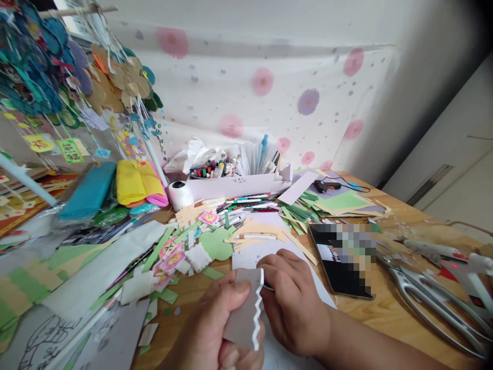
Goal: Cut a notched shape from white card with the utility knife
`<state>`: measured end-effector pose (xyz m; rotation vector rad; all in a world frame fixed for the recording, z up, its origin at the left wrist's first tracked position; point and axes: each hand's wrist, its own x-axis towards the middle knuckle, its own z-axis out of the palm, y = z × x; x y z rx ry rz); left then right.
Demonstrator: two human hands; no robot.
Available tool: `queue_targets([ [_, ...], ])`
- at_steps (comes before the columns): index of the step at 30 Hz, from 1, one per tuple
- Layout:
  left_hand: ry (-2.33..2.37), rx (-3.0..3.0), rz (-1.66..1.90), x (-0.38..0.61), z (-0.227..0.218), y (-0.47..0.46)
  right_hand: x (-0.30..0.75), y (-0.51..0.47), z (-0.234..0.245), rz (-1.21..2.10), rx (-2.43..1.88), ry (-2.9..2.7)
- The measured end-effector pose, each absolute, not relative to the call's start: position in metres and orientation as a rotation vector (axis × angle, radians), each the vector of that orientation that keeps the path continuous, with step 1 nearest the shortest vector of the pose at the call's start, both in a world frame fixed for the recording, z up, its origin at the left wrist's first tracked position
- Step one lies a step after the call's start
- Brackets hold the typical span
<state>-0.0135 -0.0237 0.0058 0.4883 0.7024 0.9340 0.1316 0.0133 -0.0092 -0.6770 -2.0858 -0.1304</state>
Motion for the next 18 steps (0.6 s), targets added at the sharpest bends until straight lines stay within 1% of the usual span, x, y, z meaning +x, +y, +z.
queue_targets([
  [7, 0.911, 0.624, 1.038, -0.019, 0.018, -0.024, 0.132, 0.014, -0.008, -0.146, -0.718, -2.108],
  [10, 0.950, 0.633, 1.067, -0.019, 0.016, -0.024, 0.133, 0.013, -0.008, -0.153, -0.703, -2.105],
  [12, 0.930, 0.626, 1.063, -0.017, 0.012, -0.025, 0.132, 0.013, -0.008, -0.156, -0.685, -2.093],
  [16, 0.746, 0.545, 1.008, -0.012, 0.003, -0.026, 0.131, 0.013, -0.008, -0.142, -0.669, -2.086],
  [18, 0.758, 0.528, 1.036, -0.008, 0.002, -0.026, 0.131, 0.014, -0.009, -0.125, -0.693, -2.090],
])
